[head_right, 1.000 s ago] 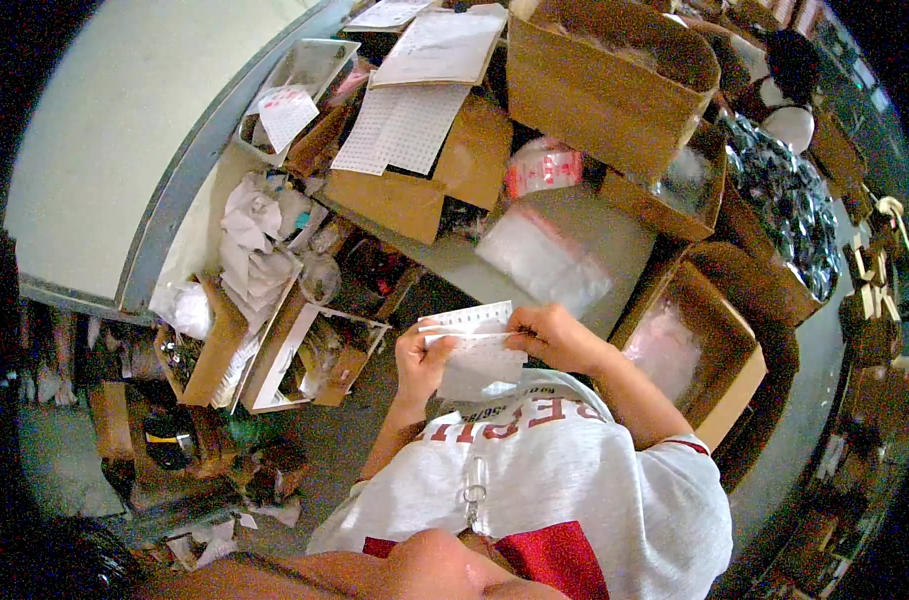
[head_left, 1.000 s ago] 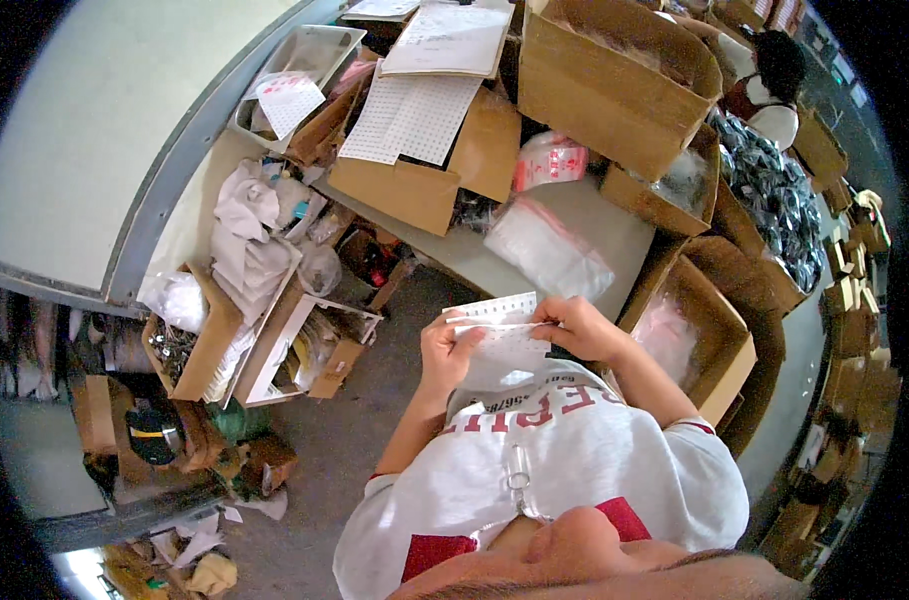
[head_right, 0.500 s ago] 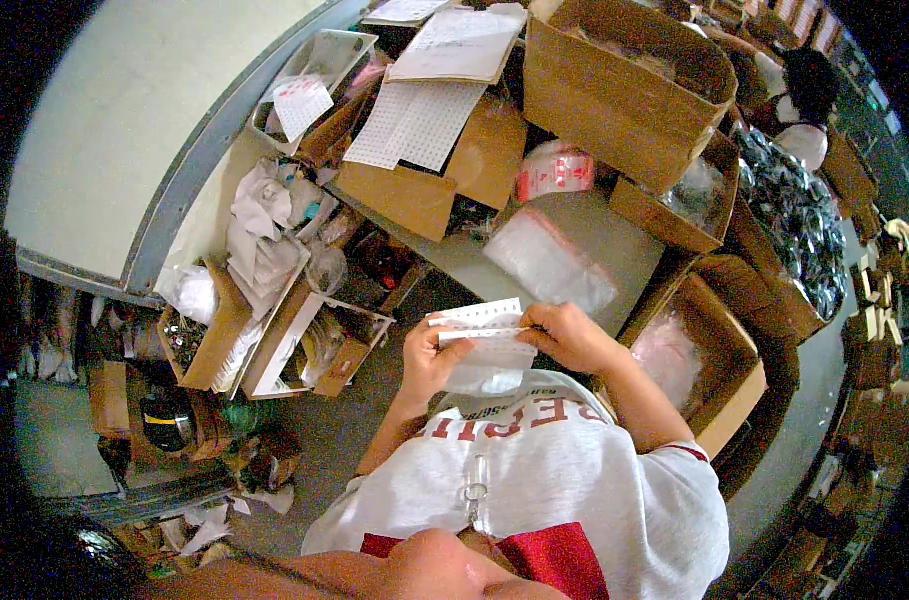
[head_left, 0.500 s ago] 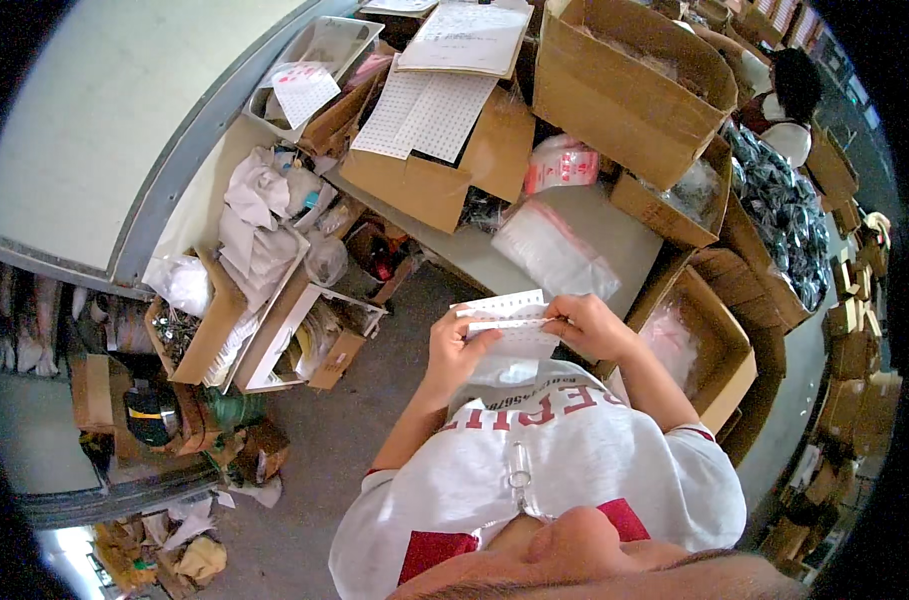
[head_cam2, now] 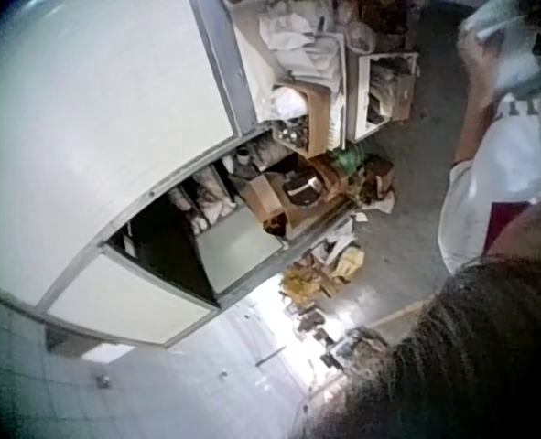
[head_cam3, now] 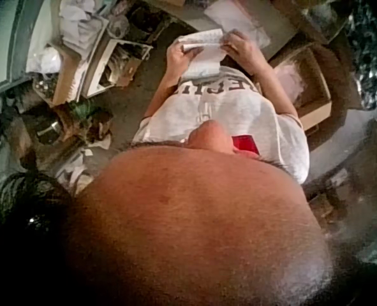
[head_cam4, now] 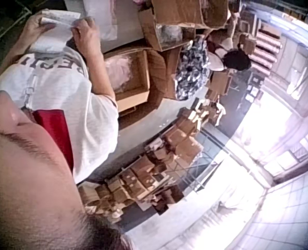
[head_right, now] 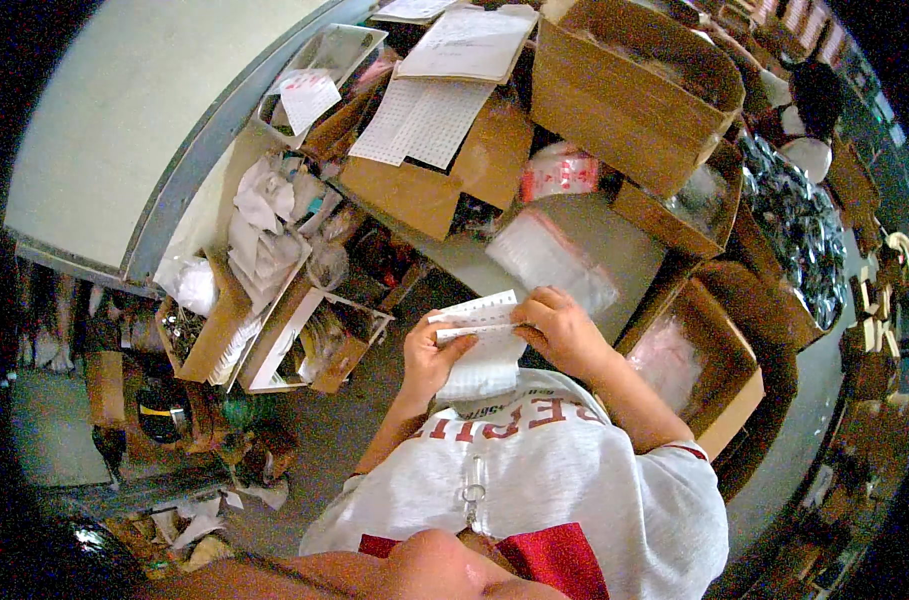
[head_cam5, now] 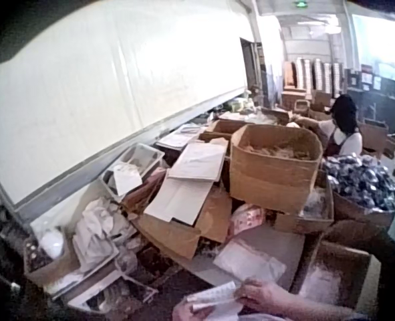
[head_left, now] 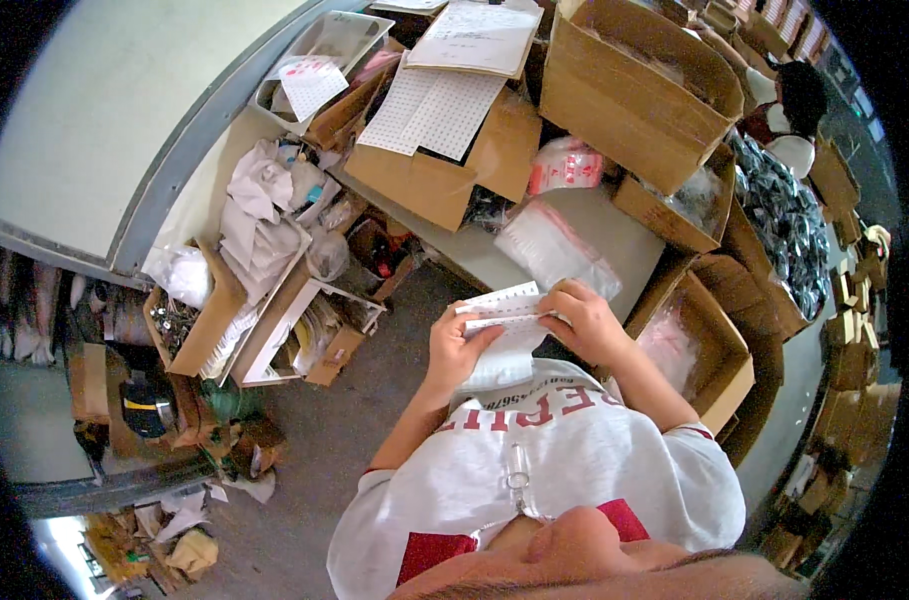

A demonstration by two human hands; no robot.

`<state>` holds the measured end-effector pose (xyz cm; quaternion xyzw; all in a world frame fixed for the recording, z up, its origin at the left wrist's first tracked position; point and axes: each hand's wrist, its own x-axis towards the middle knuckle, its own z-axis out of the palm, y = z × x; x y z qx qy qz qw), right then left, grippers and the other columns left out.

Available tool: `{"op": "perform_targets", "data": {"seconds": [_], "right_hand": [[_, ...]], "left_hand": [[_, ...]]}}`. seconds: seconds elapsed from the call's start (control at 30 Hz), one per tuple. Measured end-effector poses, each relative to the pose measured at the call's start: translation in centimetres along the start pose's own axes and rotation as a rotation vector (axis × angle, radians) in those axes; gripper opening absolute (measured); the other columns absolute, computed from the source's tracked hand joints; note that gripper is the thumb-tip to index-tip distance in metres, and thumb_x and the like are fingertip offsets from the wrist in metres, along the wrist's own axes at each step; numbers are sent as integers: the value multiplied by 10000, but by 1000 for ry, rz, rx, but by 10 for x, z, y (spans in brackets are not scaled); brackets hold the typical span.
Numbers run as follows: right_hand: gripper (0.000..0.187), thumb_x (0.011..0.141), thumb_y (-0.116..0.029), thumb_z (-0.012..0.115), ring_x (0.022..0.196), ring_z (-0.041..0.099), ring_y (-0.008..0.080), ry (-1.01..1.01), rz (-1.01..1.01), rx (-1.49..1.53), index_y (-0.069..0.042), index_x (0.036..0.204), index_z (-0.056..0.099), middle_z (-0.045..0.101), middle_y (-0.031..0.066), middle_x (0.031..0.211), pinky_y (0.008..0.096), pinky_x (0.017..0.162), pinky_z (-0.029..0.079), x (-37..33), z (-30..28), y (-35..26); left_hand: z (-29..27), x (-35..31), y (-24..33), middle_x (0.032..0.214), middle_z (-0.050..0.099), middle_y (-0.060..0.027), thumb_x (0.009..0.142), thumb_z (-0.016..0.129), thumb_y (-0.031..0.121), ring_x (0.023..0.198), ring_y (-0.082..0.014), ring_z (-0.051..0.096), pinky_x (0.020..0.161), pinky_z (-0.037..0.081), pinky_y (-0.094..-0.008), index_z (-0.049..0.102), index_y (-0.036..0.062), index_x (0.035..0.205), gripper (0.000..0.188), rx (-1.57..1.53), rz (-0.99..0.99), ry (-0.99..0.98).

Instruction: Sorting printed labels and placing them into small plastic bags.

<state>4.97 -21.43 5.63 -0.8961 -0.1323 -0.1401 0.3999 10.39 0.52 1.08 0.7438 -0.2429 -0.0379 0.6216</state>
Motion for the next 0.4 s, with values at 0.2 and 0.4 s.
{"op": "perform_targets", "data": {"seconds": [0.2,0.4], "right_hand": [[82,771,-99,648,798,592,327,-125,-36,-73,-55,822,600,593,116,856,402,711,493,0,-3,3],[97,750,-93,658,806,610,315,-245,-90,-52,-69,822,598,602,124,882,381,701,512,-9,-6,8]], "left_hand": [[2,1,5,890,642,-131,724,770,53,785,-211,628,681,493,-303,686,-19,872,185,25,-30,-11],[6,1,2,946,655,-137,757,764,138,796,-238,646,679,501,-307,700,13,890,194,71,-133,-50]]}}
